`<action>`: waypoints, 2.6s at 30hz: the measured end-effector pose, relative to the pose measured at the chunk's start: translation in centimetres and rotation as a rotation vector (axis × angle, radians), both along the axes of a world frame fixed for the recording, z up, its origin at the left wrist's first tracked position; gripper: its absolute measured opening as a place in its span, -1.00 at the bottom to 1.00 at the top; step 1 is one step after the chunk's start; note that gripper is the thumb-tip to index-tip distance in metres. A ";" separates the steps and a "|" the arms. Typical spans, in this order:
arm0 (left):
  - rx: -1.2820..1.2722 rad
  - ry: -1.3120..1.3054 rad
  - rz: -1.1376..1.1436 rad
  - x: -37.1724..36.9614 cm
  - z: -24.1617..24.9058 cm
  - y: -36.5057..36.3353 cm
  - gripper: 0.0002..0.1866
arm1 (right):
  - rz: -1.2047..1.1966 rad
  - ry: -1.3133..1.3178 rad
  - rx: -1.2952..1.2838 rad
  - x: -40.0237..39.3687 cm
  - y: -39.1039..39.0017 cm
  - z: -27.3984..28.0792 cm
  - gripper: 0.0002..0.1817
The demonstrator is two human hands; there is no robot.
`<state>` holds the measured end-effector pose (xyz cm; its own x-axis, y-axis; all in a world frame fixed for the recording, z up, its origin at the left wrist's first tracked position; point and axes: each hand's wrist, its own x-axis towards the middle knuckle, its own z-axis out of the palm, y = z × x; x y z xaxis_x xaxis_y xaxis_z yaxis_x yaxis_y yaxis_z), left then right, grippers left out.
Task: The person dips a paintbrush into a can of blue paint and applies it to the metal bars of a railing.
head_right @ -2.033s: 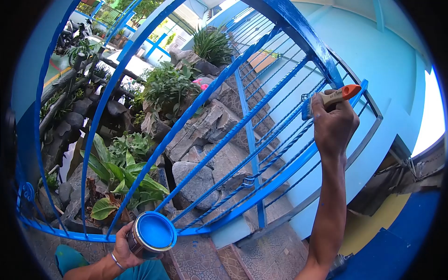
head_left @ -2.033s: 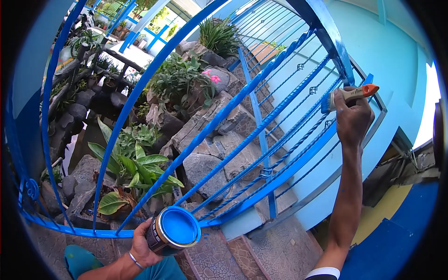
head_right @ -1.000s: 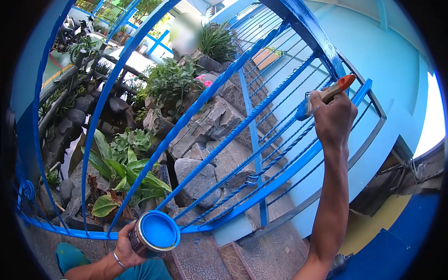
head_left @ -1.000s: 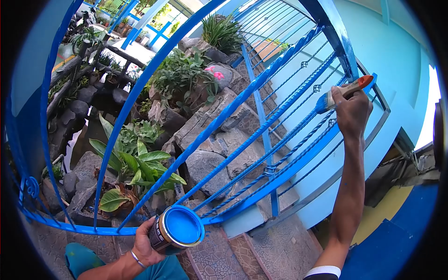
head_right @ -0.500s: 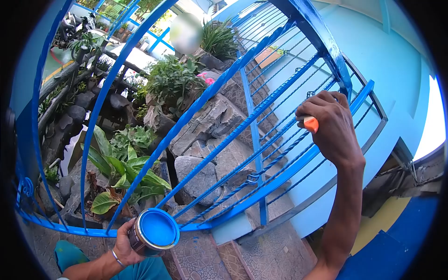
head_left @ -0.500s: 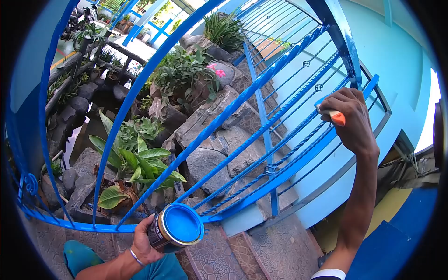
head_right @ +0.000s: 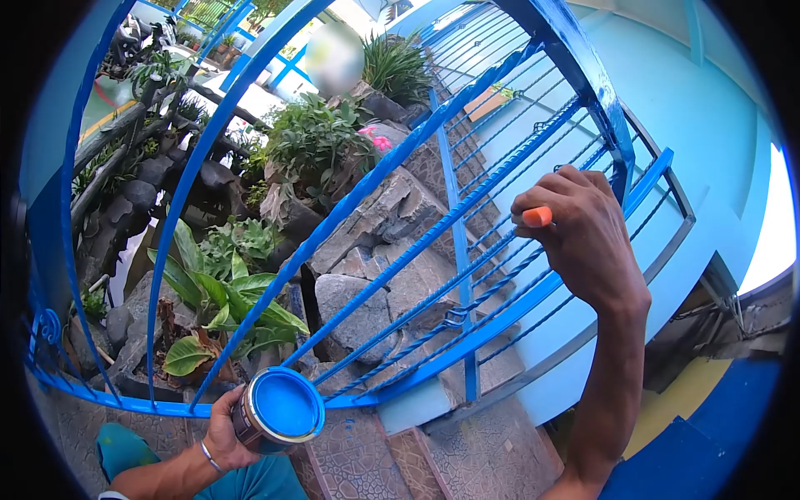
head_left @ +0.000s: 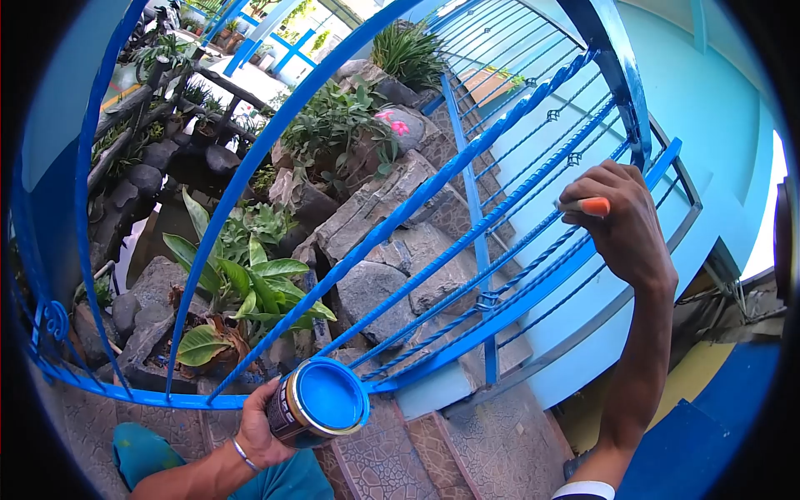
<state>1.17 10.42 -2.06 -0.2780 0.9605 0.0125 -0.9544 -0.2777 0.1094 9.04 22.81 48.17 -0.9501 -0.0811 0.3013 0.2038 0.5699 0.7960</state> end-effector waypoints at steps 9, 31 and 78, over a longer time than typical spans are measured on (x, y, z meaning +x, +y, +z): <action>-0.034 0.019 0.020 0.1 0.5 -0.2 -0.23 | 0.066 -0.034 0.000 0.4 0.9 -0.8 -0.84; -0.010 0.000 0.026 0.2 0.2 -0.1 -0.27 | 0.168 -0.053 0.073 -0.7 2.6 -2.6 -0.90; 0.016 -0.004 0.016 0.3 -0.1 -0.2 -0.22 | 0.205 0.629 -0.445 0.5 5.5 -3.3 -0.72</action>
